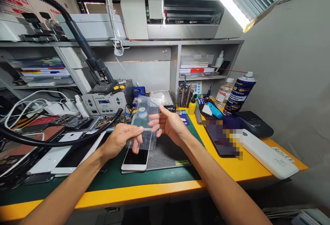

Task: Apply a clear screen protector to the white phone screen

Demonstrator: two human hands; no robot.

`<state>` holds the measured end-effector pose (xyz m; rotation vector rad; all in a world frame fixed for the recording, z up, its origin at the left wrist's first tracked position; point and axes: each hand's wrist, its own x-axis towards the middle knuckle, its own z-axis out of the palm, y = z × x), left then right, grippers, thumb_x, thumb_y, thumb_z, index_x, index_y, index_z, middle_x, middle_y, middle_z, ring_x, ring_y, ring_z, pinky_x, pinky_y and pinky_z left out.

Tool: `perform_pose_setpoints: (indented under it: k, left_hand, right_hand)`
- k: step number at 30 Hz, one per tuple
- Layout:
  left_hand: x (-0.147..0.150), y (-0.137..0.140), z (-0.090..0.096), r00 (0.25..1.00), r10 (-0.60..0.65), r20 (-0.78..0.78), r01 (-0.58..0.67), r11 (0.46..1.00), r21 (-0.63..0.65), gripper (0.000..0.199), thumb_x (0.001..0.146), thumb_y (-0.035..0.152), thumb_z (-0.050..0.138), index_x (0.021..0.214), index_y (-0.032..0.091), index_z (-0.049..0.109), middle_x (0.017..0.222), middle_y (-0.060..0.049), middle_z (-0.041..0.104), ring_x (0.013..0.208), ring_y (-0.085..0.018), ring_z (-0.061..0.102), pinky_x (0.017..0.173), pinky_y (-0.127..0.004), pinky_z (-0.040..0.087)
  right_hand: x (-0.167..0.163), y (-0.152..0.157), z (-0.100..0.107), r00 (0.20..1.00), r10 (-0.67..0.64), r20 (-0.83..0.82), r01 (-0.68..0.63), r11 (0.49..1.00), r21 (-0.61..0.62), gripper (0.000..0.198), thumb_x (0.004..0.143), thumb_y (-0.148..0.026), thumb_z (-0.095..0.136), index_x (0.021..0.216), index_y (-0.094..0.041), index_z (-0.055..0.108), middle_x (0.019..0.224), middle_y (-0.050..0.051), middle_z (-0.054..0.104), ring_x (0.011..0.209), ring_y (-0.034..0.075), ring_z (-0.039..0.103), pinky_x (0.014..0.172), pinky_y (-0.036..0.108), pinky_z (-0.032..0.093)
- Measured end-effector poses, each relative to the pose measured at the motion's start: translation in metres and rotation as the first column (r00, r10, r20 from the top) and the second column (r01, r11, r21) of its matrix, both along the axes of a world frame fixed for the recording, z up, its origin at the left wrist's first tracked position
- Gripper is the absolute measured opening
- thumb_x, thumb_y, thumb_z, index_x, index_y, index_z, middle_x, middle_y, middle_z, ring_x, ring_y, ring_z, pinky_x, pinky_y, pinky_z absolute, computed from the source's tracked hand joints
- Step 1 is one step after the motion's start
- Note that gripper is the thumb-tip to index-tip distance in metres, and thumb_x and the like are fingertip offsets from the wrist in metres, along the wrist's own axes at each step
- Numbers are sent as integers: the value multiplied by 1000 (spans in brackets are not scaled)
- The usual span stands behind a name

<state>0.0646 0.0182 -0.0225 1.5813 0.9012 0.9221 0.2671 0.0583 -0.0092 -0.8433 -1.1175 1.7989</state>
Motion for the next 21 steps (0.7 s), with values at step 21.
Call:
perform_pose_setpoints:
  k: [21]
  left_hand:
    - [25,-5,-13,907,376,188,-403,905,136,48,96,52,52,82,13,76,68,-5,69,53,-15,61,50,-26,52]
  right_hand:
    - [-37,-25,-20,987,-162,1,156,950,271,39,73,-50,81,70,-15,65,65,0,62,54,11,52,48,24,37]
